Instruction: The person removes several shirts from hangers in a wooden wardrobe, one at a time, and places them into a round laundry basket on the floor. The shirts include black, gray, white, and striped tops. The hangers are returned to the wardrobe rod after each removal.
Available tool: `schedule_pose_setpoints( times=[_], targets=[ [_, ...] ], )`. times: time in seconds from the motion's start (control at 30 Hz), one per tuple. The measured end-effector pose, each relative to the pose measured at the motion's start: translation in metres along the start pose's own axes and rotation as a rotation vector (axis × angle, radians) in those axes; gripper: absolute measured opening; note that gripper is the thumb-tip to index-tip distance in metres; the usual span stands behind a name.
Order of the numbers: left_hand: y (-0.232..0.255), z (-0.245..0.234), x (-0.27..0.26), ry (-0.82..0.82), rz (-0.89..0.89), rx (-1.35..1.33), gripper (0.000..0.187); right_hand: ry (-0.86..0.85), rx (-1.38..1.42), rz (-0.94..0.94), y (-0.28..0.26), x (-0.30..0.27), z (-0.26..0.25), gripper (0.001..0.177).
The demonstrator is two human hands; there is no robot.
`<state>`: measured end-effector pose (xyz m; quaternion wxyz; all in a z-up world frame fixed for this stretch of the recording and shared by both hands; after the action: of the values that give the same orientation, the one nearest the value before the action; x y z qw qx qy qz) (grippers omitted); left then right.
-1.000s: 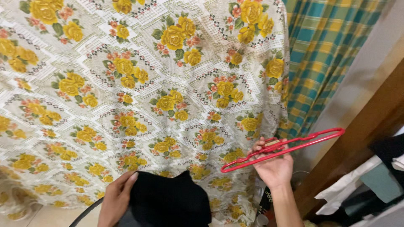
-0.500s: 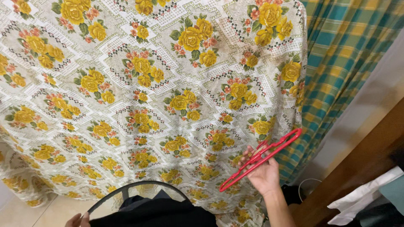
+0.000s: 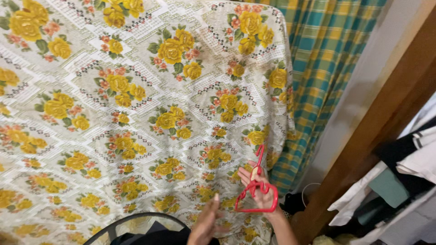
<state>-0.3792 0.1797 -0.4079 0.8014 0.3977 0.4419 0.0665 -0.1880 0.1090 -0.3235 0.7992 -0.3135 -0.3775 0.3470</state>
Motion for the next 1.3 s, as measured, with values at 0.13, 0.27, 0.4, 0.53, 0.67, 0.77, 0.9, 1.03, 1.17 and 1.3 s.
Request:
schedule_pose_setpoints(
  times=[0.13,0.27,0.4,0.53,0.67,0.77,0.9,1.03,1.17,1.3],
  targets=[
    [-0.023,0.071,0.061,-0.539,-0.112,-0.504,0.081,-0.151,0.159,-0.115,-0.009,-0.019,-0.010,0.075],
    [-0.018,0.092,0.103,-0.433,-0.049,-0.748,0.071,-0.119,-0.029,-0.087,-0.034,-0.042,-0.029,0.069],
    [0.009,0.106,0.094,-0.217,0.027,-0.628,0.063,-0.036,-0.297,0.117,-0.046,-0.062,-0.051,0.056],
    [0.025,0.137,0.090,-0.109,0.142,-0.455,0.044,-0.107,-0.639,0.087,-0.067,-0.088,-0.057,0.050],
    [0.014,0.197,0.117,-0.443,0.310,-0.447,0.040,-0.147,-0.686,0.087,-0.088,-0.110,-0.038,0.053],
    [0.004,0.232,0.125,-0.456,0.201,-0.420,0.041,-0.257,-0.963,-0.195,-0.123,-0.129,-0.025,0.058],
    [0.016,0.284,0.086,-0.454,0.093,-0.281,0.049,-0.186,-1.017,0.127,-0.153,-0.179,-0.056,0.087],
    [0.025,0.358,0.026,-0.572,0.024,-0.195,0.056,-0.169,-0.975,0.040,-0.170,-0.210,-0.103,0.105],
    [0.020,0.434,-0.028,-0.710,-0.019,-0.070,0.055,-0.078,-1.141,-0.225,-0.208,-0.254,-0.135,0.086],
    [0.007,0.504,-0.082,-0.863,0.009,0.146,0.061,0.293,-1.390,-0.609,-0.251,-0.293,-0.123,0.078]
  ],
)
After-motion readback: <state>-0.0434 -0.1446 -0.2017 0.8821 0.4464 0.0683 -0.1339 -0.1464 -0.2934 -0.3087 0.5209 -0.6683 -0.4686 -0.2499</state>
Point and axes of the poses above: each hand's wrist, its own x-axis towards the middle knuckle, its own z-axis out of the palm, y = z × x, the point moved 4 cm from there along x, towards the middle knuckle, and after that the axes turned 13 degrees about -z, right-handed, at the moved point
